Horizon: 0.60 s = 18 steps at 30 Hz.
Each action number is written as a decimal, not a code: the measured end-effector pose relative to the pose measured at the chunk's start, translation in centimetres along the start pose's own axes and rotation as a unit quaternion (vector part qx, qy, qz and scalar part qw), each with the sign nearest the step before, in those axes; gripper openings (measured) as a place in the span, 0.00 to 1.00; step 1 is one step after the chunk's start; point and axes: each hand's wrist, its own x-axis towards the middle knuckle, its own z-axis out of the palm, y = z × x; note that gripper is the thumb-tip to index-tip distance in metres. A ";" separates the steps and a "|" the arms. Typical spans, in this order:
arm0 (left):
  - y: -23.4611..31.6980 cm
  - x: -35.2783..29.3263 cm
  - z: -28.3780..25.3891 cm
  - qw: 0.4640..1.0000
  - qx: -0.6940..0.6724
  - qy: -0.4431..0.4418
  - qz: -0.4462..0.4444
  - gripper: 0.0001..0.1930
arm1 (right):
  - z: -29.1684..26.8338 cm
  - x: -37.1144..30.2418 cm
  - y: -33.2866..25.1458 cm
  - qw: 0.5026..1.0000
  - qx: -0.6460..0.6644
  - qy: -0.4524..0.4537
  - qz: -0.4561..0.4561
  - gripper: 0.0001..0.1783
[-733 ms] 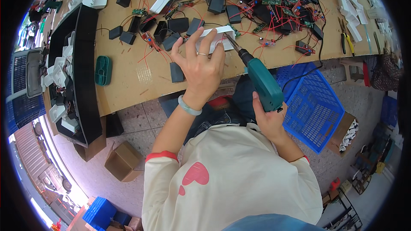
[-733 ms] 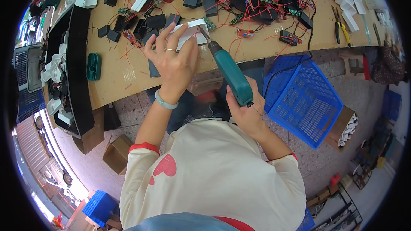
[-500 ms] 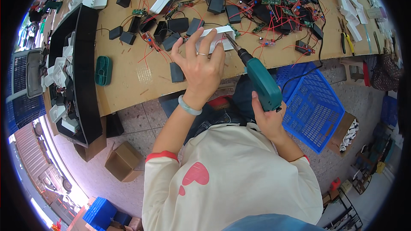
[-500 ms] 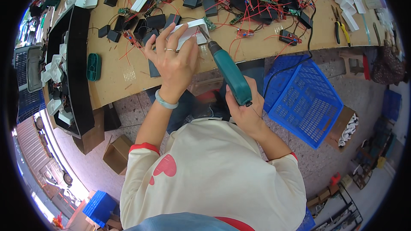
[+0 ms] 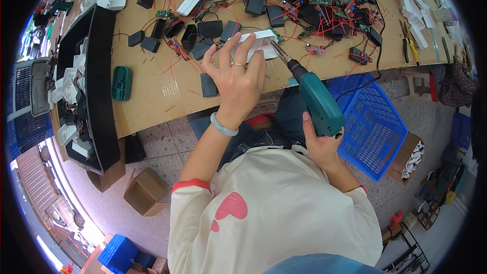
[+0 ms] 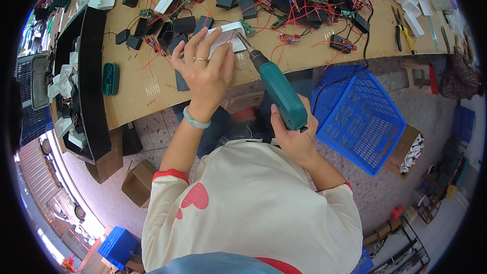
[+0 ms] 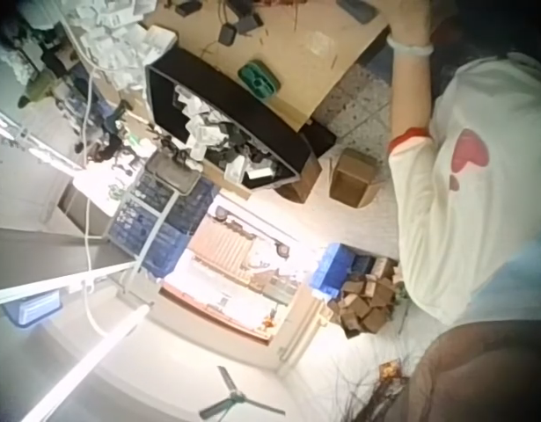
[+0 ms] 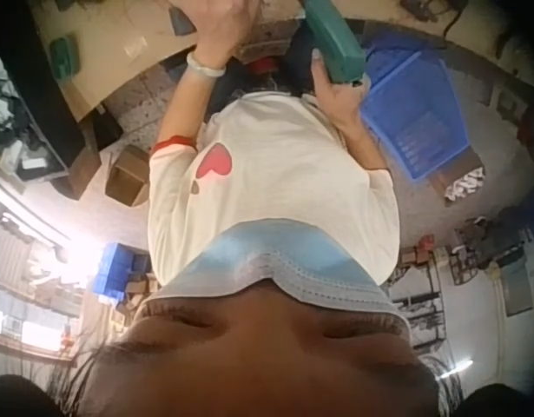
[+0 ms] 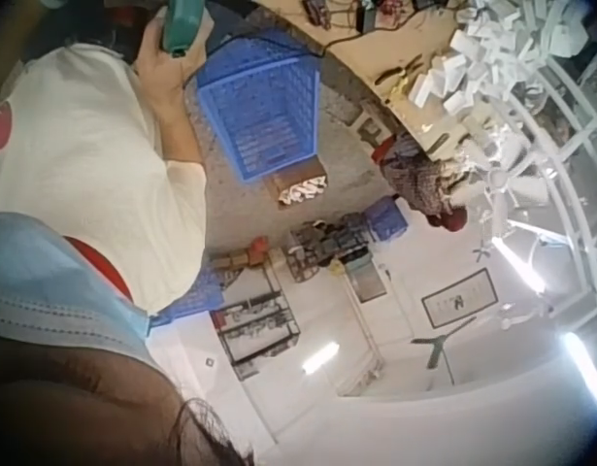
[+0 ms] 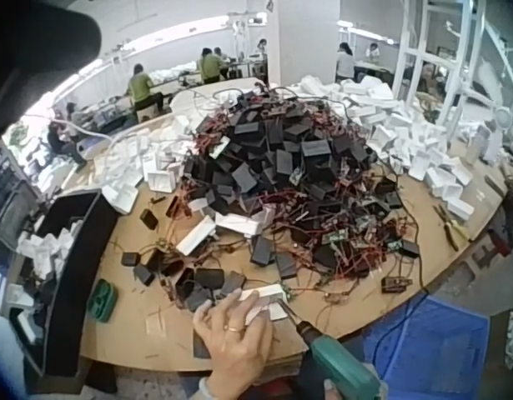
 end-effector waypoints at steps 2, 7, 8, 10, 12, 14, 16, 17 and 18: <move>0.1 0.1 -0.1 1.000 -0.004 -0.007 0.000 0.06 | 0.3 0.0 0.4 1.000 0.007 0.003 0.008 0.14; 0.1 0.1 -0.2 1.000 0.006 -0.011 0.003 0.07 | 0.8 -0.1 0.8 0.999 0.012 -0.010 0.032 0.14; 0.1 0.1 -0.1 1.000 0.008 -0.010 0.005 0.08 | 0.9 0.0 0.8 0.999 0.017 -0.012 0.043 0.14; 0.1 0.1 -0.1 1.000 0.010 -0.011 0.005 0.08 | 1.0 0.1 0.7 0.999 0.014 -0.013 0.047 0.14; 0.1 0.1 -0.1 1.000 0.013 -0.012 0.005 0.08 | 1.0 0.1 0.7 0.999 0.012 -0.015 0.050 0.14; 0.1 0.1 -0.1 1.000 0.015 -0.012 0.006 0.08 | 1.0 0.1 0.9 0.998 0.021 -0.018 0.048 0.14; 0.1 0.1 -0.1 1.000 0.014 -0.013 0.006 0.08 | 1.0 0.0 1.0 0.999 0.012 -0.017 0.038 0.15; 0.1 0.1 -0.1 1.000 0.014 -0.013 0.005 0.08 | 1.0 0.0 1.0 0.999 0.003 -0.016 0.028 0.15; 0.1 0.0 -0.1 1.000 0.014 -0.013 0.005 0.08 | 1.0 0.0 1.0 0.999 0.003 -0.016 0.028 0.15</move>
